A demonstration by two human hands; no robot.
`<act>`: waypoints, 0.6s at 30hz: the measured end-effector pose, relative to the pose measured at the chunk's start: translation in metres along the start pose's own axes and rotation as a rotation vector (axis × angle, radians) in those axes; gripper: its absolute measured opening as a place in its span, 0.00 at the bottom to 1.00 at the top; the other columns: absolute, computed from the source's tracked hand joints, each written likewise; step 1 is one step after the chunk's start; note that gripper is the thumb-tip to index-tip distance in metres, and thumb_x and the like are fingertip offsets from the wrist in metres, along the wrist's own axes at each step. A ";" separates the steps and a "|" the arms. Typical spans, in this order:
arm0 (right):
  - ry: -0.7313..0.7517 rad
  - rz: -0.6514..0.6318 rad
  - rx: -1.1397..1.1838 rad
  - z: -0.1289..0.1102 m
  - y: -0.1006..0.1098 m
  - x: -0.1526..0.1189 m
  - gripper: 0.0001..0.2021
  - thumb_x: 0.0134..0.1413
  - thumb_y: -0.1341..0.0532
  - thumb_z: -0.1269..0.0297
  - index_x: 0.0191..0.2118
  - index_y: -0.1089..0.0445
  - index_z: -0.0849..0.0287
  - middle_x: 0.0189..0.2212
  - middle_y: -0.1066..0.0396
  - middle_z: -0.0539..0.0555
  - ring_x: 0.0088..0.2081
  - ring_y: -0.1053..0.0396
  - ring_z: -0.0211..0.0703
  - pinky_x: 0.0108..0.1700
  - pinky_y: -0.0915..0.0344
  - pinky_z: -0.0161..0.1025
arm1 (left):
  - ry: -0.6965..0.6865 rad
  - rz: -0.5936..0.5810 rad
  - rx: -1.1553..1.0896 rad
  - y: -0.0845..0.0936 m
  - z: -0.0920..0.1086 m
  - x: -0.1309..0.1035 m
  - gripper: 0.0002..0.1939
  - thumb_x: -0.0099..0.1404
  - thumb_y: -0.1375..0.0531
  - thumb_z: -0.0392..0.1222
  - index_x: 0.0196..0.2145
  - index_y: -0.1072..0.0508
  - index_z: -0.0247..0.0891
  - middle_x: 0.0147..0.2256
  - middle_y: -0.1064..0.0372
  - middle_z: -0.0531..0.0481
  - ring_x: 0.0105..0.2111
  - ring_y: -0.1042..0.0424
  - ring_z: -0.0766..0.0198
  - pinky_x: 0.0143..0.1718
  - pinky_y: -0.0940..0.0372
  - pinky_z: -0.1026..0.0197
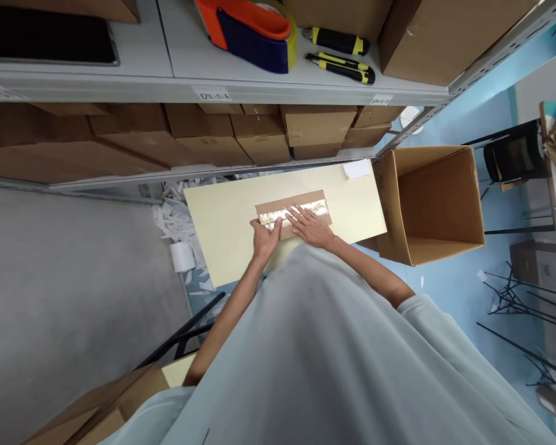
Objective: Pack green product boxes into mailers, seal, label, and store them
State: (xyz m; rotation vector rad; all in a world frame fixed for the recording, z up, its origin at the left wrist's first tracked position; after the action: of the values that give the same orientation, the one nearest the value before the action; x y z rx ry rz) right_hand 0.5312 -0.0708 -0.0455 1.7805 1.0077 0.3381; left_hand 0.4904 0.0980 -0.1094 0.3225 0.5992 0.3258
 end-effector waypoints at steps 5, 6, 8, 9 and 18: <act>-0.082 0.028 0.044 0.026 0.015 -0.021 0.33 0.84 0.49 0.52 0.84 0.46 0.58 0.85 0.55 0.59 0.87 0.62 0.55 0.86 0.63 0.62 | -0.027 0.010 0.023 -0.002 0.000 -0.005 0.35 0.72 0.34 0.62 0.63 0.42 0.40 0.66 0.27 0.26 0.64 0.23 0.38 0.65 0.28 0.41; -0.183 0.071 0.068 0.040 0.021 -0.028 0.33 0.84 0.50 0.51 0.84 0.46 0.57 0.85 0.54 0.60 0.86 0.60 0.55 0.86 0.63 0.62 | -0.028 0.010 0.009 -0.002 0.000 -0.005 0.36 0.73 0.34 0.61 0.65 0.43 0.39 0.67 0.28 0.26 0.65 0.23 0.39 0.67 0.29 0.42; -0.399 0.157 0.180 0.068 0.030 -0.044 0.35 0.84 0.52 0.47 0.85 0.47 0.59 0.83 0.48 0.63 0.85 0.53 0.55 0.86 0.59 0.61 | -0.025 0.004 -0.036 -0.002 0.000 -0.004 0.40 0.73 0.33 0.60 0.70 0.45 0.39 0.70 0.32 0.26 0.68 0.26 0.42 0.70 0.32 0.44; -0.485 0.189 0.268 0.080 0.031 -0.051 0.36 0.85 0.54 0.45 0.85 0.49 0.60 0.82 0.44 0.64 0.84 0.48 0.54 0.85 0.54 0.59 | -0.028 -0.008 -0.067 -0.002 0.000 -0.003 0.41 0.73 0.33 0.59 0.71 0.45 0.39 0.72 0.33 0.27 0.70 0.28 0.43 0.72 0.34 0.44; -0.627 0.381 0.655 0.086 0.034 -0.057 0.40 0.78 0.48 0.39 0.81 0.40 0.62 0.72 0.27 0.62 0.72 0.28 0.52 0.74 0.32 0.48 | -0.044 -0.148 -0.234 0.012 -0.013 -0.019 0.26 0.77 0.37 0.57 0.63 0.27 0.37 0.66 0.25 0.32 0.66 0.24 0.47 0.69 0.30 0.47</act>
State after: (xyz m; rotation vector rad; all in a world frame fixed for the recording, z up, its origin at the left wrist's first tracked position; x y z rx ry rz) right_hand 0.5667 -0.1729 -0.0417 2.4495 0.3275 -0.3615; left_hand 0.4656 0.1036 -0.1056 0.0595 0.5320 0.2424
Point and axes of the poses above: each hand's wrist, its own x-axis towards the middle knuckle, its own y-axis out of the back of the hand, z = x × y, the point moved 8 cm from there along x, towards the middle knuckle
